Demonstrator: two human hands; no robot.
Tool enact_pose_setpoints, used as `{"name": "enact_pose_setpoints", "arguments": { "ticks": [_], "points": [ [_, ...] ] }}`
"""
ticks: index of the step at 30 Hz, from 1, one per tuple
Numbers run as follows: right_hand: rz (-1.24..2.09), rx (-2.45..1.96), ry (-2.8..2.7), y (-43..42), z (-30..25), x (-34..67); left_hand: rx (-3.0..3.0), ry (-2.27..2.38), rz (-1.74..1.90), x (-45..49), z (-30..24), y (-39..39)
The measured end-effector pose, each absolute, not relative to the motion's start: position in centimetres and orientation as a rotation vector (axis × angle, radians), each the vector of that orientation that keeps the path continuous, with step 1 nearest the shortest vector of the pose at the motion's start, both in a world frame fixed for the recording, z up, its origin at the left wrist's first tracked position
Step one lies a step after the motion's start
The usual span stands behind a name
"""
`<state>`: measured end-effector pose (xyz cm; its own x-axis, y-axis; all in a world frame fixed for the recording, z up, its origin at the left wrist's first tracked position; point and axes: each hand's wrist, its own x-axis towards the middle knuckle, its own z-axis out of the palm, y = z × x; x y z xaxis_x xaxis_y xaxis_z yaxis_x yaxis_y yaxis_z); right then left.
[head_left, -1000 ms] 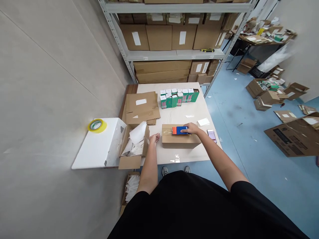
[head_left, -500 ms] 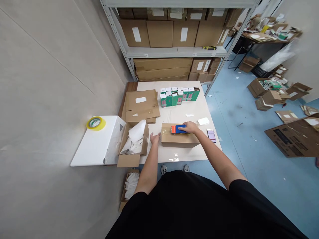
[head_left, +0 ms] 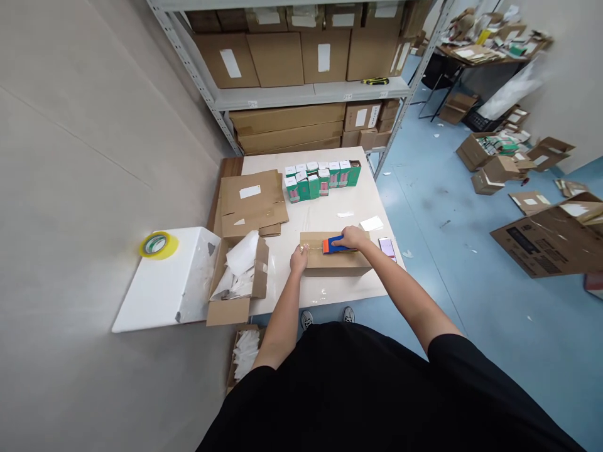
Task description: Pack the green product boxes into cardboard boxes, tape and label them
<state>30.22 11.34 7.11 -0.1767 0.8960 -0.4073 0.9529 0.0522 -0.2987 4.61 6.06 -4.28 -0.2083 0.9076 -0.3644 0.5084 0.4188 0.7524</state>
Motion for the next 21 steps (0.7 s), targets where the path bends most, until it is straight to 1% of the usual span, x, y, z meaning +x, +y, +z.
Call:
{"name": "enact_pose_setpoints", "arguments": {
  "ticks": [4, 8, 16, 21],
  "points": [
    [-0.770, 2.003, 2.135, 10.7, 7.1, 36.7, 1.259, 1.914, 0.558, 6.1, -4.4, 6.2],
    [-0.743, 2.074, 2.049, 9.6, 7.2, 43.1, 1.272, 1.918, 0.571, 6.9, -4.7, 6.5],
    [-0.753, 2.191, 1.880, 6.4, 7.6, 54.1, 1.313, 1.844, 0.530, 11.5, -5.0, 6.7],
    [-0.749, 2.275, 1.826, 4.5, 7.2, 60.1, 1.333, 1.840, 0.514, 12.1, -5.0, 6.9]
  ]
}}
